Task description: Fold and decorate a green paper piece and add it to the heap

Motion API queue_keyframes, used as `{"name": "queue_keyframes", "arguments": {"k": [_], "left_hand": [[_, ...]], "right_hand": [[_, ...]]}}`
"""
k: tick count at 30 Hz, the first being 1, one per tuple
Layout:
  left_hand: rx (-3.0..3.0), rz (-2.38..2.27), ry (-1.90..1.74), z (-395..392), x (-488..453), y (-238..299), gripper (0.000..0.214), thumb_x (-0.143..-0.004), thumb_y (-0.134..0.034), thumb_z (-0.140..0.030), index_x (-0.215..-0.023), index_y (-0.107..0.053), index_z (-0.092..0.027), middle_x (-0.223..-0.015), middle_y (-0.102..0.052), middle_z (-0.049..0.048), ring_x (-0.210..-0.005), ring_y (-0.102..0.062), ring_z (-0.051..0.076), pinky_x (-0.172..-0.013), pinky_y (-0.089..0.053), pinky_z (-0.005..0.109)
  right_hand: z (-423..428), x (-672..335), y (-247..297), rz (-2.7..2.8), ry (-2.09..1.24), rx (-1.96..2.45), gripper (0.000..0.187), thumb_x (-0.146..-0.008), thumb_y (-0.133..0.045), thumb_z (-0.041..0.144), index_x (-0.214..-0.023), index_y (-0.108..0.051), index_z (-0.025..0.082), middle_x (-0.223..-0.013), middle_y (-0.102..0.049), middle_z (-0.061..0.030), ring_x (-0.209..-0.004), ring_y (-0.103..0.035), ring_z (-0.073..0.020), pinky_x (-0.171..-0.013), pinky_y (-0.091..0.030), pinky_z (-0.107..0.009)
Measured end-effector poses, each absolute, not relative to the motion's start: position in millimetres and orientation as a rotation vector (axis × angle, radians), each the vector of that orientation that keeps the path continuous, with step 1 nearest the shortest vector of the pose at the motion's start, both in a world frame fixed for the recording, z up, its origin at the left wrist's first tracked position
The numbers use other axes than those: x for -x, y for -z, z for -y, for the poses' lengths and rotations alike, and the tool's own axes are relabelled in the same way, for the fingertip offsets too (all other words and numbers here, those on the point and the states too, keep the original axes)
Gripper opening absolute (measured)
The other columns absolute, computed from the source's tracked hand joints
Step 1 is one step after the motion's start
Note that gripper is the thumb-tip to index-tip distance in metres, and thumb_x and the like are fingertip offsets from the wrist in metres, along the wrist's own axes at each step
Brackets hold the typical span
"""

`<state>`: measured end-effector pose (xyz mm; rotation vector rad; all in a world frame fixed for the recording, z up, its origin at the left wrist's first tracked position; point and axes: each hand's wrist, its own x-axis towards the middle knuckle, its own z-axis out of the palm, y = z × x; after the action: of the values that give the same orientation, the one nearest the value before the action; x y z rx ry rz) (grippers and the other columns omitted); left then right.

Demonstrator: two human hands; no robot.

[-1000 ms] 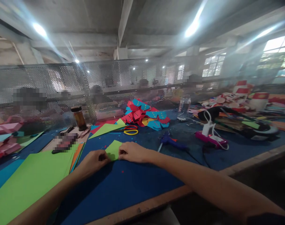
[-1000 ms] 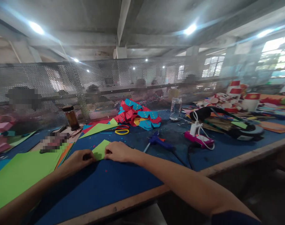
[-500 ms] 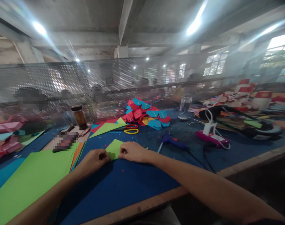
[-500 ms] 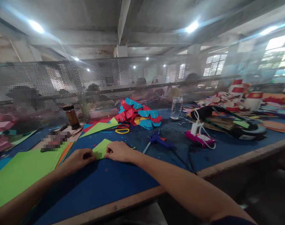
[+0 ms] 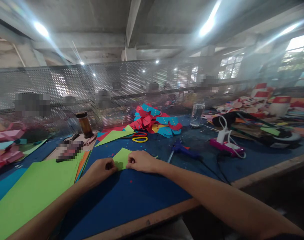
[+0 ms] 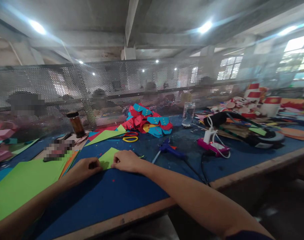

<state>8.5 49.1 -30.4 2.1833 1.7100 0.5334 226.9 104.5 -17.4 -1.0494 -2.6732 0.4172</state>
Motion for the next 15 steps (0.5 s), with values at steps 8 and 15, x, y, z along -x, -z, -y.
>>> {"name": "queue_keyframes", "arguments": {"k": [8,15], "left_hand": [[-2.173,-1.705,-0.573,-50.4,-7.4,33.0,0.017,-0.079,-0.056,-0.036,-0.077,-0.057,-0.019,-0.066,-0.058,-0.0022,-0.063,-0.052,0.016,-0.057,-0.033,0.025],[-2.285,-1.607,-0.613,-47.0,-11.7,33.9,0.013,-0.082,-0.053,-0.026,-0.086,-0.064,-0.020,-0.076,-0.063,0.0001,-0.066,-0.054,0.016,-0.061,-0.039,0.026]], "right_hand": [[-103.2,-228.6,16.9,2.657,-0.421,1.059,0.019,-0.081,-0.062,0.037,-0.085,-0.067,0.019,-0.089,-0.071,-0.0026,-0.078,-0.063,-0.0166,-0.059,-0.036,-0.023],[-106.1,-231.0,18.5,2.649,-0.424,1.086,0.020,-0.081,-0.063,0.039,-0.085,-0.068,0.019,-0.087,-0.071,-0.0024,-0.077,-0.063,-0.0165,-0.058,-0.035,-0.023]]}}
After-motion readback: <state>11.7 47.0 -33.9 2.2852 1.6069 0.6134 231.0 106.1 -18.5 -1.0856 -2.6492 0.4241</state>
